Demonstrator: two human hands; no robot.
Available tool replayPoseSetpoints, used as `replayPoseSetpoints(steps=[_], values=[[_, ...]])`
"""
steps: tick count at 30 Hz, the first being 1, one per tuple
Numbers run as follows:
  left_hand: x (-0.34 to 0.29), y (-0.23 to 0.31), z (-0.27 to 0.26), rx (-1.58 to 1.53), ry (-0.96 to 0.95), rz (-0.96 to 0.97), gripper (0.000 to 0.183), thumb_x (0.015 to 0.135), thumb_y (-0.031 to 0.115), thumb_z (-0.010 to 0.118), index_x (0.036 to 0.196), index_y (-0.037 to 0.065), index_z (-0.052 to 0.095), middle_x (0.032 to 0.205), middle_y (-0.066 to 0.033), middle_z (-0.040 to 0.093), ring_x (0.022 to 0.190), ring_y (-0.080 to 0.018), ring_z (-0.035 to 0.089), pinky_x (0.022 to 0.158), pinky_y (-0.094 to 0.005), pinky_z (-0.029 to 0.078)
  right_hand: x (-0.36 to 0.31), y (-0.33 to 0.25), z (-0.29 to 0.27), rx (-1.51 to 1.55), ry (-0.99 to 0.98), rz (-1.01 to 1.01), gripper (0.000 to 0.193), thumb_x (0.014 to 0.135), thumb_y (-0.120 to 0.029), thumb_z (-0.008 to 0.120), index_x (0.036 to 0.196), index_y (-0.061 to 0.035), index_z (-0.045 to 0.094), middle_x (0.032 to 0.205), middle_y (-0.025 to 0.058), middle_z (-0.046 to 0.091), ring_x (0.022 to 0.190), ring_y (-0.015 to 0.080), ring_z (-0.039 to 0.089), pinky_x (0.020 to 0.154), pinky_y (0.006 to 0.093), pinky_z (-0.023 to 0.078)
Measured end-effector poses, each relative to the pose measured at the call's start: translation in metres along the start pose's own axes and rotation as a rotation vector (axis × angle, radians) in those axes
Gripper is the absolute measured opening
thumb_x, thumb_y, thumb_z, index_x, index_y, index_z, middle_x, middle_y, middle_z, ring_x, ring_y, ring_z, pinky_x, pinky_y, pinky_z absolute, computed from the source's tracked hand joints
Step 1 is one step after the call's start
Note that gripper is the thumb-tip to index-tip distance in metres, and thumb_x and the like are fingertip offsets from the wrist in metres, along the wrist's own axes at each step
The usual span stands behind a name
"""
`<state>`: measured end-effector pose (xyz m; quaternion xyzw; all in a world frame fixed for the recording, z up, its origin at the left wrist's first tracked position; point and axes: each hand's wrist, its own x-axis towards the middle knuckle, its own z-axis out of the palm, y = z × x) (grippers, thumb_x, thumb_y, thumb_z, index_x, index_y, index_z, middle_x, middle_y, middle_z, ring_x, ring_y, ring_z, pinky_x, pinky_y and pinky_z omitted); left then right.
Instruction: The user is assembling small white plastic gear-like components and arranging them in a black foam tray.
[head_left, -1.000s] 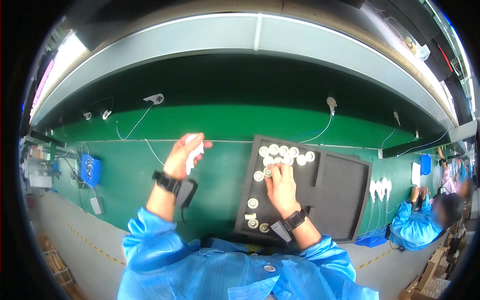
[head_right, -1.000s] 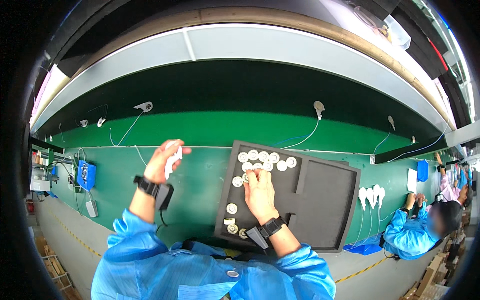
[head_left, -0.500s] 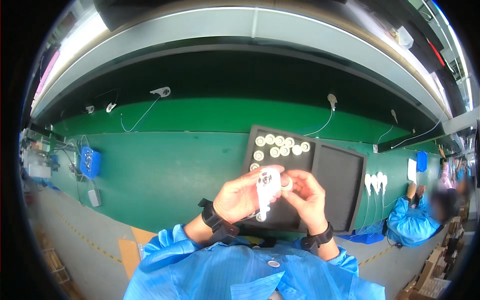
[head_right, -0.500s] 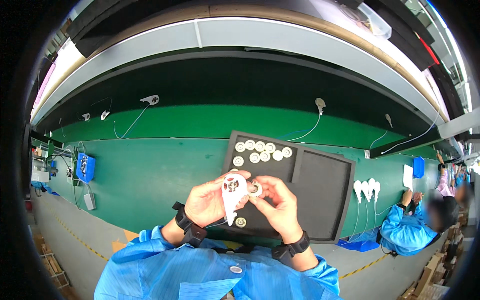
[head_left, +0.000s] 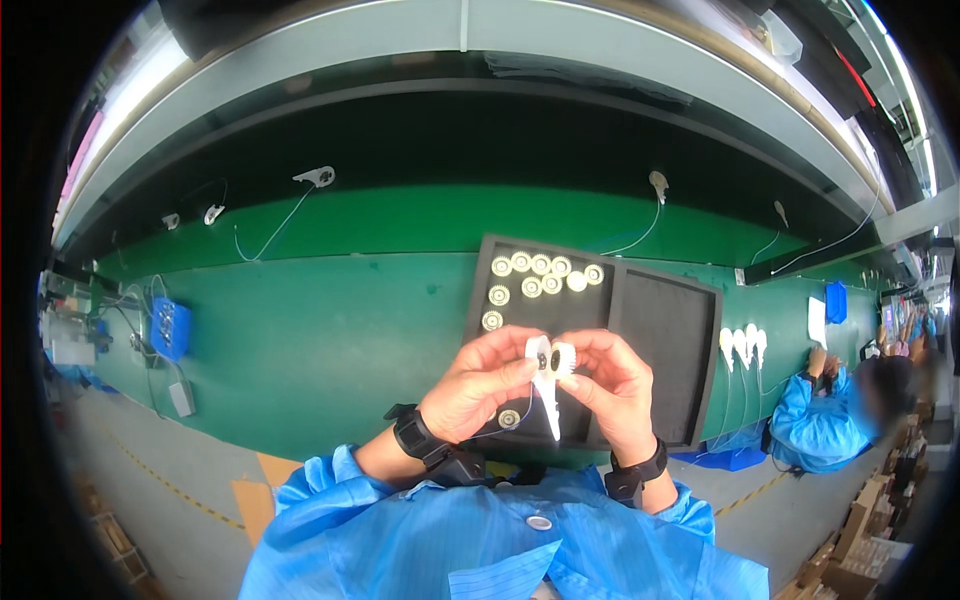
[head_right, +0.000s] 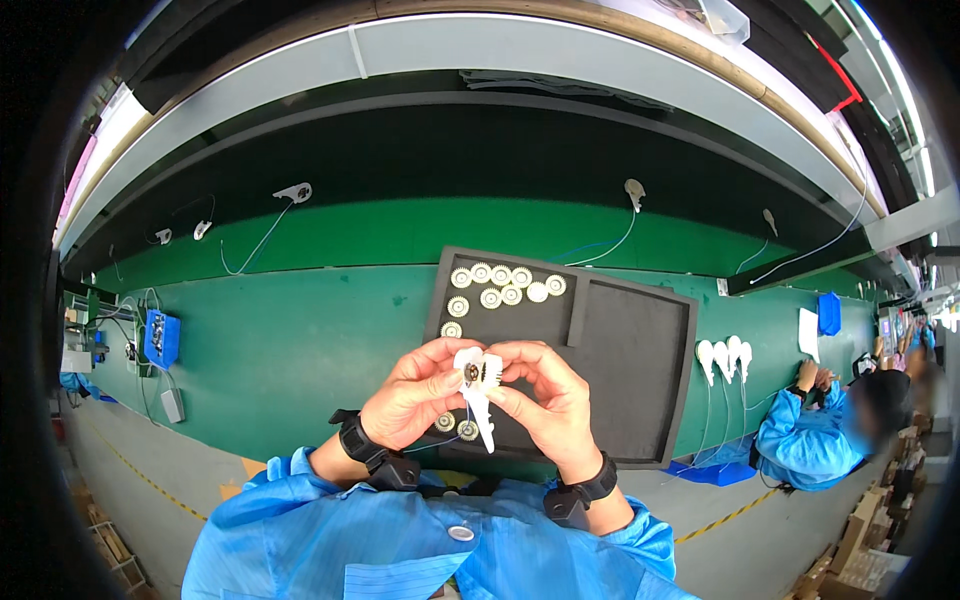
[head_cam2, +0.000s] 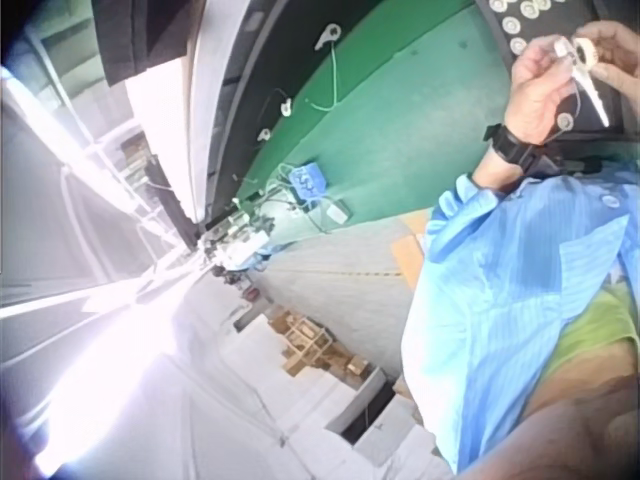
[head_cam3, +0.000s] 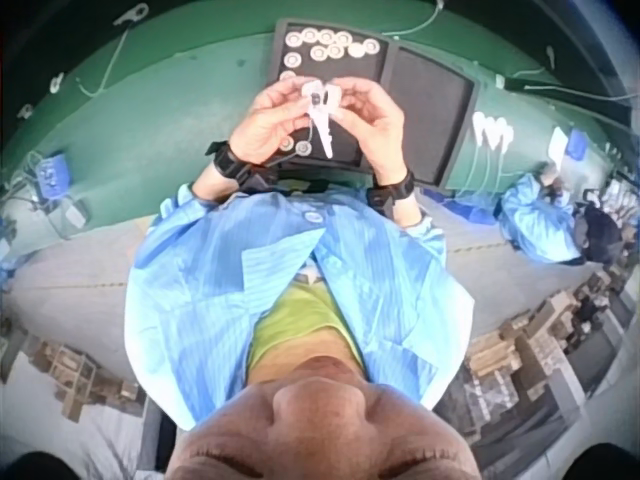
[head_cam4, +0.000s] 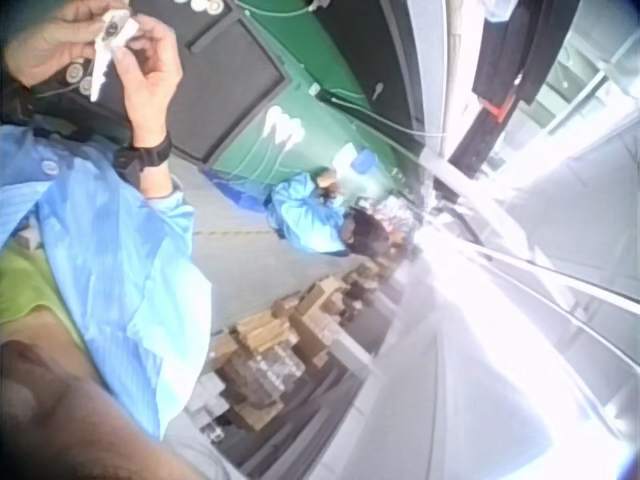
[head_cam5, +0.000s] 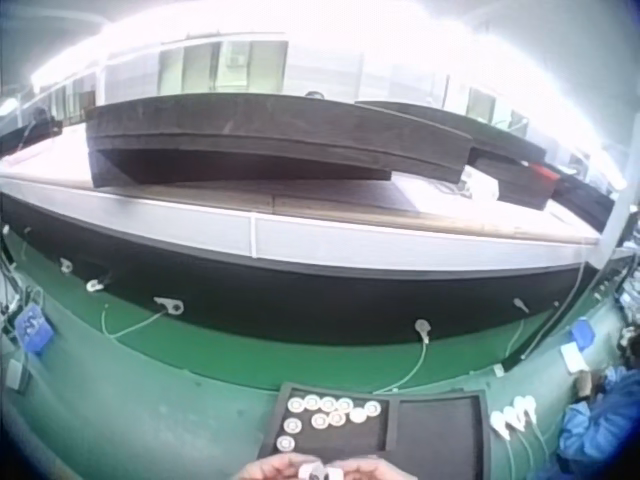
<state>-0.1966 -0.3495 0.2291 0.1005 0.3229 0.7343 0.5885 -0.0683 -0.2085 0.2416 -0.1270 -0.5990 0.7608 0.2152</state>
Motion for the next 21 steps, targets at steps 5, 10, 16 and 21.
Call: replayPoseSetpoints(steps=[5, 10, 16, 21], values=[[-0.002, 0.001, -0.001, 0.025, 0.003, -0.004, 0.033, 0.091, 0.015, 0.062, 0.120, 0.004, 0.051, 0.113, -0.0073, 0.059, 0.104, -0.0168, 0.060, 0.090, -0.0329, 0.050, 0.001, 0.001, -0.001, -0.077, -0.040, -0.038, 0.040, 0.078, 0.001, 0.072, 0.116, 0.0015, 0.062, 0.113, 0.0117, 0.060, 0.097, 0.0170, 0.058, 0.086, 0.0304, 0.048], [-0.003, 0.000, 0.000, 0.086, -0.013, 0.028, 0.034, 0.088, 0.017, 0.067, 0.116, 0.003, 0.053, 0.109, -0.0075, 0.061, 0.102, -0.0164, 0.061, 0.086, -0.0313, 0.051, 0.000, -0.007, 0.002, -0.214, -0.021, -0.039, 0.033, 0.076, -0.002, 0.074, 0.108, -0.0008, 0.067, 0.106, 0.0113, 0.064, 0.098, 0.0187, 0.059, 0.084, 0.0306, 0.049], [-0.004, -0.002, -0.005, 0.094, -0.012, 0.019, 0.033, 0.087, 0.017, 0.068, 0.113, 0.002, 0.055, 0.111, -0.0094, 0.062, 0.100, -0.0164, 0.061, 0.086, -0.0314, 0.051, 0.000, -0.010, 0.002, -0.378, -0.052, -0.097, 0.032, 0.075, -0.004, 0.076, 0.106, -0.0015, 0.069, 0.105, 0.0114, 0.064, 0.091, 0.0193, 0.063, 0.080, 0.0310, 0.052], [-0.002, -0.001, -0.002, 0.124, -0.023, 0.037, 0.031, 0.087, 0.015, 0.067, 0.112, 0.002, 0.055, 0.110, -0.0092, 0.063, 0.100, -0.0175, 0.062, 0.087, -0.0328, 0.051, -0.001, -0.014, 0.007, -0.315, -0.024, -0.065, 0.035, 0.075, -0.002, 0.075, 0.108, -0.0013, 0.067, 0.102, 0.0116, 0.064, 0.091, 0.0192, 0.064, 0.079, 0.0308, 0.053]])
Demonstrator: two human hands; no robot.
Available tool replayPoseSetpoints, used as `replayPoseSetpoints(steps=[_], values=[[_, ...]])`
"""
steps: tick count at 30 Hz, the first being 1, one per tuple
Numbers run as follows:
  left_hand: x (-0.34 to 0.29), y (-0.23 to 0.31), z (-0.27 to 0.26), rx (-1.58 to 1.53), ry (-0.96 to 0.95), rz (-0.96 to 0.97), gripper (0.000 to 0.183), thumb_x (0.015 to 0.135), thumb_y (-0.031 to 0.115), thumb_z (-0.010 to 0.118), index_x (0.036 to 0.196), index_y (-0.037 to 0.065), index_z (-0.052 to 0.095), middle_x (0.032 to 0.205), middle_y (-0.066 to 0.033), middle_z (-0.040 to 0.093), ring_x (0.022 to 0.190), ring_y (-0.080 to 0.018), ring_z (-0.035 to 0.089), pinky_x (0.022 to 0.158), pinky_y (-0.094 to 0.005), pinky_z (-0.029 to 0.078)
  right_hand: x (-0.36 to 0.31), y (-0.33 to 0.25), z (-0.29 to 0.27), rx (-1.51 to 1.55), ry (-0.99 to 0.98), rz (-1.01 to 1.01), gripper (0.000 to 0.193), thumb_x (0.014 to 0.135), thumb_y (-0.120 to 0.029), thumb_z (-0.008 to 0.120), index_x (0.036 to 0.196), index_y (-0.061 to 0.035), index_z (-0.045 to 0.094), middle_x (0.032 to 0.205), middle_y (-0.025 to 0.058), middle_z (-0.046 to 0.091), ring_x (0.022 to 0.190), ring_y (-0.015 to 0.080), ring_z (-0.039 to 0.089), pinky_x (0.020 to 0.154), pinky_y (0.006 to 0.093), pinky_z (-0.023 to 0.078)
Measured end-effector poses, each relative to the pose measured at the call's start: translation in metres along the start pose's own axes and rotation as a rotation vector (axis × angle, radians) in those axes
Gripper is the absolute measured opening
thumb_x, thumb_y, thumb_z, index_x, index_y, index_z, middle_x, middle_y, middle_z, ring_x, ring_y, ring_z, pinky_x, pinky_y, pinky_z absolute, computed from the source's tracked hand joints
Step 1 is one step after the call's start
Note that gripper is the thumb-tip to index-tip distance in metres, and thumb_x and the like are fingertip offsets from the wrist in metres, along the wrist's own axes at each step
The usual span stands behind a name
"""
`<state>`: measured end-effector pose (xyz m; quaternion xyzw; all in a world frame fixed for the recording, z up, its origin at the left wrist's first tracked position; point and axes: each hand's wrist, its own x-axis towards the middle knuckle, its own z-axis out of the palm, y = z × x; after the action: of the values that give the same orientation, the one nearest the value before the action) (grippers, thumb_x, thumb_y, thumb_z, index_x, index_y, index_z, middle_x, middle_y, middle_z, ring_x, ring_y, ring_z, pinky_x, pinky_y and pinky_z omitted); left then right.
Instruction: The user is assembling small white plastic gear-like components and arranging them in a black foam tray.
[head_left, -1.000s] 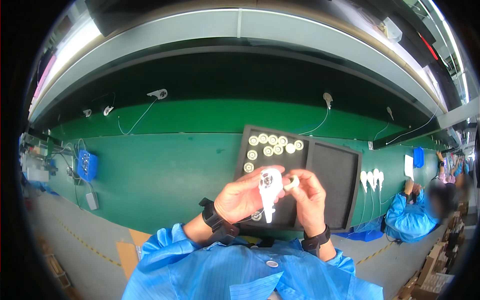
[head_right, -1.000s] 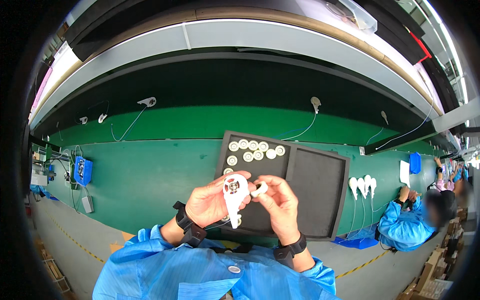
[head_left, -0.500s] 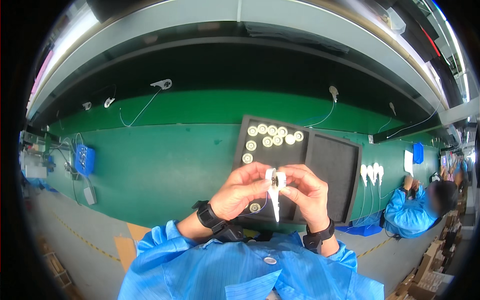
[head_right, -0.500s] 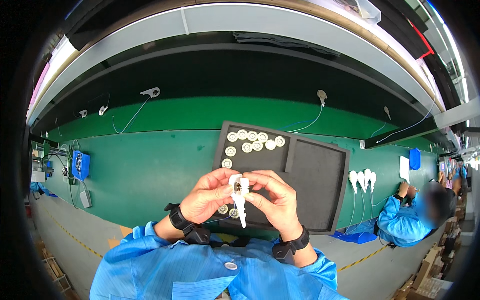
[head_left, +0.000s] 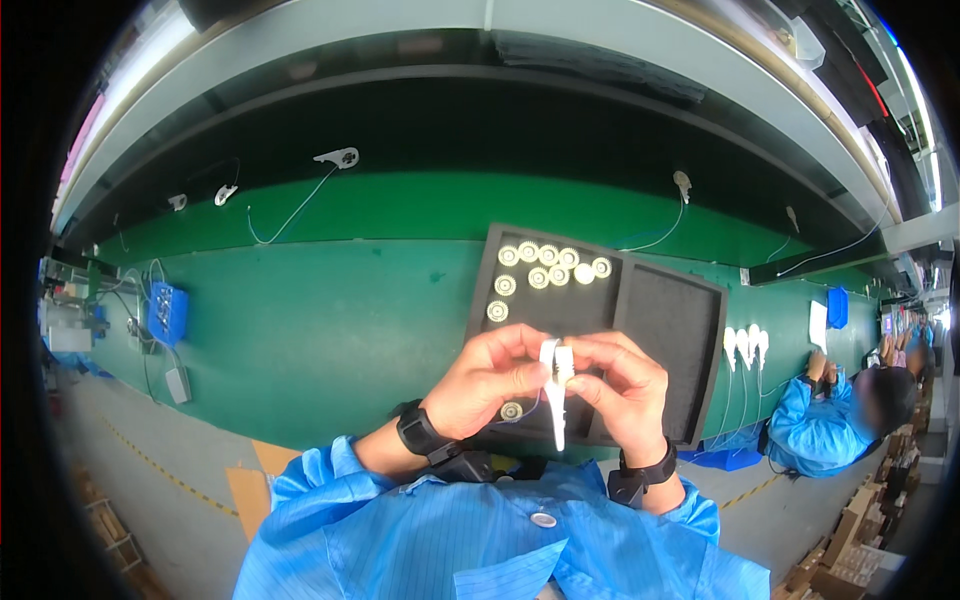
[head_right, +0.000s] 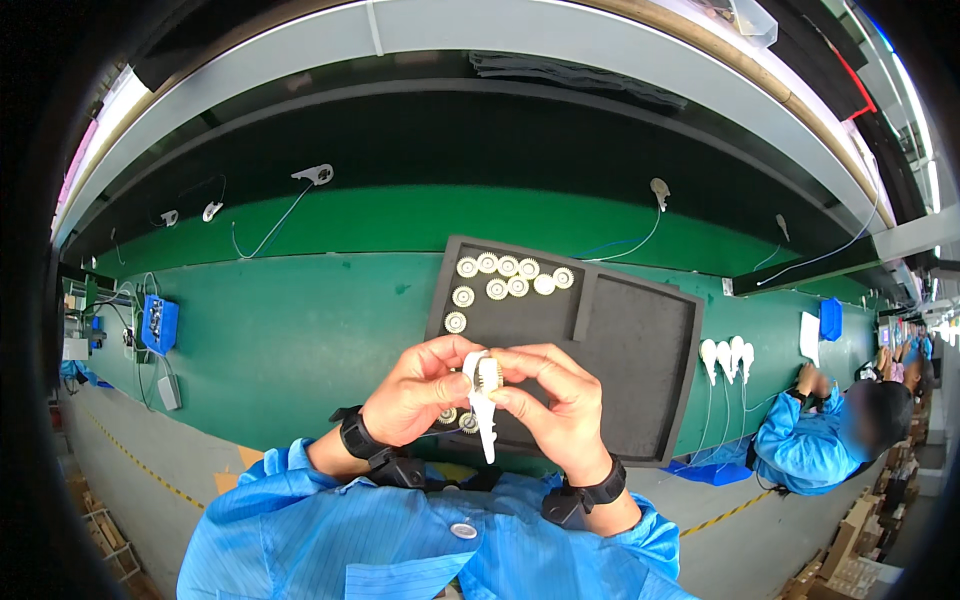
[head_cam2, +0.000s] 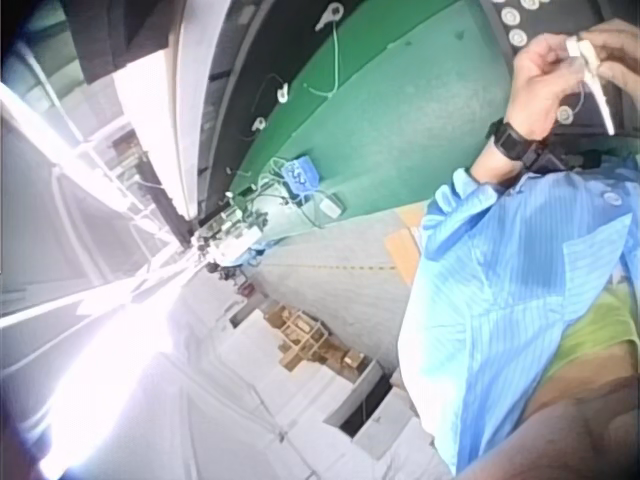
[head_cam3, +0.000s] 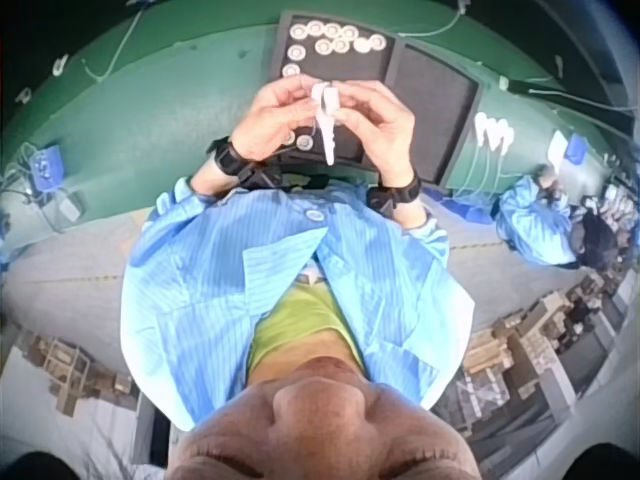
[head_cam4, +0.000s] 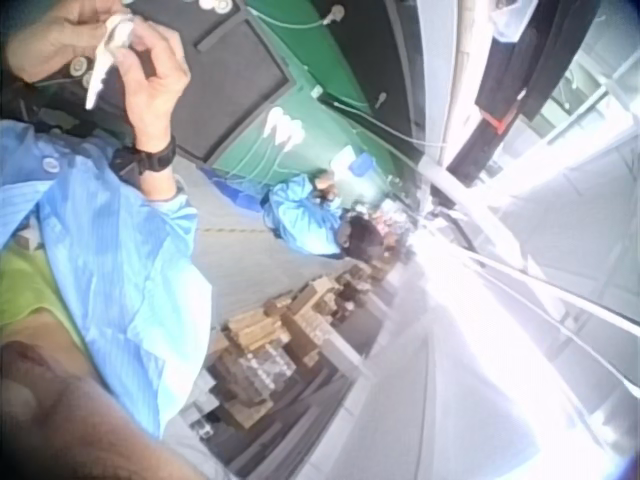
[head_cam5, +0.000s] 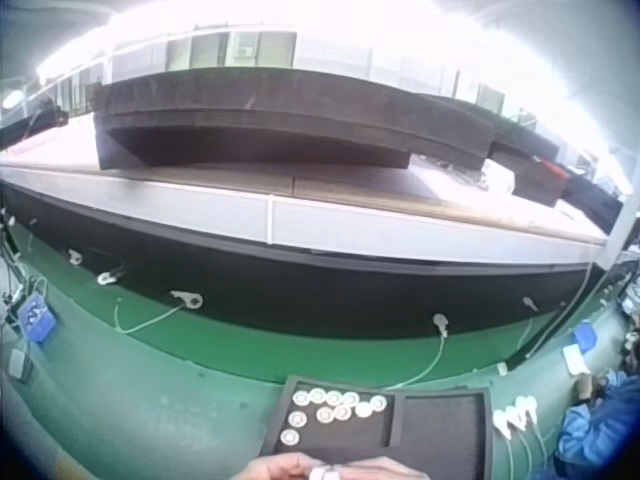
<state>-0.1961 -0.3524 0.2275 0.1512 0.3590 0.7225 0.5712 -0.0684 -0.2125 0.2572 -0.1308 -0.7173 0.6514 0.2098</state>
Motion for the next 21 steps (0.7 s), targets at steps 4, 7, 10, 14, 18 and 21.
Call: replayPoseSetpoints(steps=[4, 7, 10, 14, 18, 21], values=[[0.003, -0.003, 0.000, -0.099, 0.015, -0.017, 0.030, 0.088, 0.013, 0.067, 0.113, 0.002, 0.056, 0.108, -0.0085, 0.064, 0.100, -0.0171, 0.062, 0.086, -0.0321, 0.051, 0.002, 0.004, 0.004, 0.122, 0.061, 0.033, 0.036, 0.074, -0.001, 0.075, 0.109, -0.0014, 0.067, 0.098, 0.0117, 0.064, 0.090, 0.0198, 0.064, 0.078, 0.0300, 0.054], [0.001, 0.003, 0.001, 0.056, 0.018, 0.051, 0.032, 0.088, 0.015, 0.066, 0.116, 0.002, 0.057, 0.107, -0.0080, 0.064, 0.100, -0.0159, 0.062, 0.085, -0.0305, 0.052, 0.005, -0.001, 0.003, -0.195, 0.016, -0.164, 0.034, 0.074, -0.002, 0.076, 0.106, -0.0016, 0.067, 0.100, 0.0126, 0.064, 0.087, 0.0210, 0.064, 0.078, 0.0313, 0.053], [-0.003, 0.009, -0.001, 0.091, -0.063, 0.083, 0.034, 0.090, 0.018, 0.064, 0.119, 0.002, 0.056, 0.109, -0.0073, 0.064, 0.099, -0.0144, 0.062, 0.085, -0.0295, 0.052, 0.008, -0.006, 0.004, -0.305, -0.049, -0.270, 0.032, 0.072, -0.004, 0.077, 0.103, -0.0020, 0.068, 0.100, 0.0128, 0.065, 0.084, 0.0227, 0.064, 0.076, 0.0326, 0.053], [-0.003, 0.015, 0.000, 0.064, 0.010, 0.027, 0.033, 0.093, 0.021, 0.061, 0.119, 0.001, 0.056, 0.112, -0.0086, 0.062, 0.100, -0.0173, 0.063, 0.087, -0.0325, 0.052, 0.016, 0.002, 0.014, -0.590, -0.027, -0.396, 0.045, 0.070, -0.009, 0.079, 0.113, -0.0037, 0.066, 0.125, 0.0181, 0.055, 0.106, 0.0291, 0.058, 0.087, 0.0375, 0.049], [0.023, 0.028, -0.012, -0.143, -0.006, 0.030, 0.041, 0.098, 0.029, 0.050, 0.128, 0.000, 0.047, 0.116, -0.0141, 0.060, 0.107, -0.0260, 0.061, 0.092, -0.0375, 0.050, 0.015, 0.023, 0.026, 0.277, -0.021, -0.018, 0.078, 0.087, -0.020, 0.068, 0.146, 0.0017, 0.022, 0.148, 0.0208, 0.030, 0.135, 0.0320, 0.035, 0.107, 0.0447, 0.034], [0.057, 0.059, -0.028, -0.189, -0.028, 0.082, 0.041, 0.098, 0.031, 0.049, 0.123, -0.001, 0.050, 0.113, -0.0140, 0.060, 0.096, -0.0223, 0.061, 0.085, -0.0330, 0.051, 0.015, 0.028, 0.043, 0.433, -0.347, 0.288, 0.068, 0.096, -0.016, 0.054, 0.149, -0.0009, 0.013, 0.129, 0.0173, 0.054, 0.120, 0.0252, 0.052, 0.099, 0.0373, 0.042]])
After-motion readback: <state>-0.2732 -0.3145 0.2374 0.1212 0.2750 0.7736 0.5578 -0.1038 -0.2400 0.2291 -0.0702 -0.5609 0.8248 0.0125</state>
